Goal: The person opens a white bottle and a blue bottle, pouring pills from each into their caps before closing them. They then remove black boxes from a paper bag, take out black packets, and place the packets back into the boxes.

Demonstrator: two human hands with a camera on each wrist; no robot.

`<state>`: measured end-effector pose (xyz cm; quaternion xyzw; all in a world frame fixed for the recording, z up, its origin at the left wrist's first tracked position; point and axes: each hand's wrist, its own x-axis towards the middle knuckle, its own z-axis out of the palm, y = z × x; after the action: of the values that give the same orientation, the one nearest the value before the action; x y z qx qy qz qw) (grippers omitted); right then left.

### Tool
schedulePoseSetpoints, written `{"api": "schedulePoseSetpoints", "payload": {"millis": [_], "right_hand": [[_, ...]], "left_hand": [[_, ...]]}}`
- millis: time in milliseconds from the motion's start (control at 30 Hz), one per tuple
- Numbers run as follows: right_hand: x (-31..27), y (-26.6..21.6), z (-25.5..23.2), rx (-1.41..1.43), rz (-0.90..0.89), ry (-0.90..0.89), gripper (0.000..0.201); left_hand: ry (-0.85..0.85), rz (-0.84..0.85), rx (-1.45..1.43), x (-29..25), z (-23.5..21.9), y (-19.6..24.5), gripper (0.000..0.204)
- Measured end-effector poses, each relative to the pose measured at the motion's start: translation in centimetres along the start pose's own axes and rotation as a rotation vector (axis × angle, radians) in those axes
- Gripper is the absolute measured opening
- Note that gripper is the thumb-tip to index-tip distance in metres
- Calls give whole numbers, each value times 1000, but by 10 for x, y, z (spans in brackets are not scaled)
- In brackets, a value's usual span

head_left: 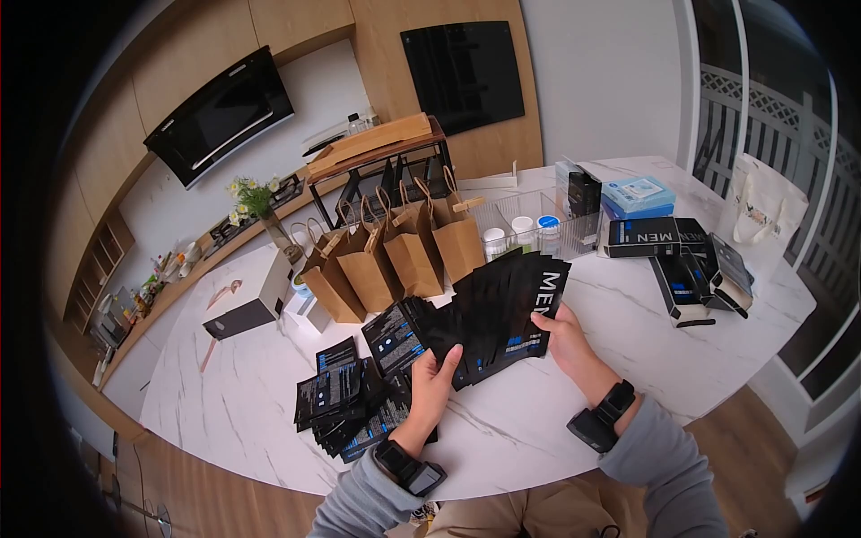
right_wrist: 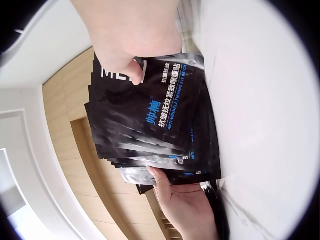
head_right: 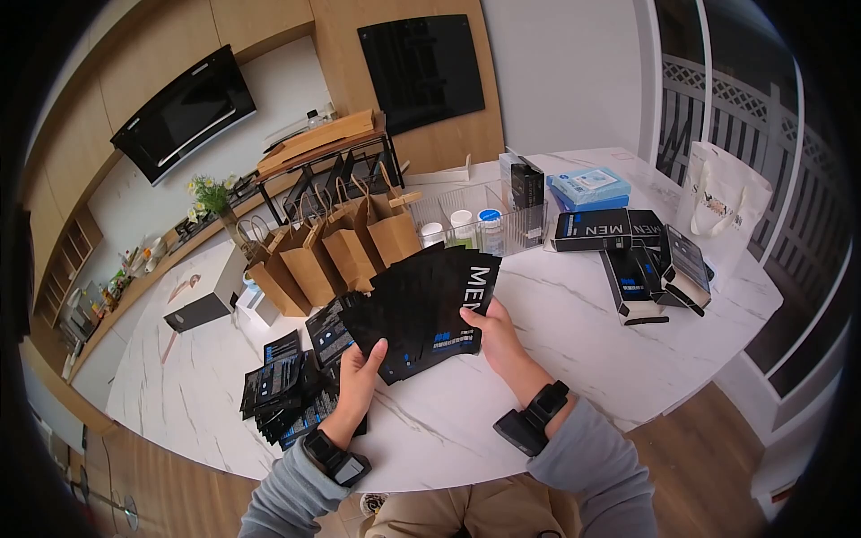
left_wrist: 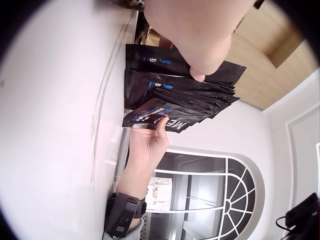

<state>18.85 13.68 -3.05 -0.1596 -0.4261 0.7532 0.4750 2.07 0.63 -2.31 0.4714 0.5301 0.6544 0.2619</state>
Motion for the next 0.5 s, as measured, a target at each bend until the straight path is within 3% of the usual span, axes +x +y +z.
{"api": "schedulePoseSetpoints", "payload": {"millis": [167, 267, 333, 367, 500], "right_hand": [[2, 5, -3, -25, -4, -16, 35], [0, 6, 0, -25, -14, -84, 35], [-3, 7, 2, -168, 20, -197, 37], [-4, 6, 6, -210, 1, -257, 48], [-4, 6, 8, -234, 28, -293, 61]], "left_hand": [[-47, -1, 89, -1, -1, -4, 27], [-217, -9, 189, 1, -1, -6, 47], [-253, 55, 212, 3, -1, -10, 48], [-289, 119, 236, 3, 0, -8, 49], [-344, 87, 262, -1, 3, 7, 52]]}}
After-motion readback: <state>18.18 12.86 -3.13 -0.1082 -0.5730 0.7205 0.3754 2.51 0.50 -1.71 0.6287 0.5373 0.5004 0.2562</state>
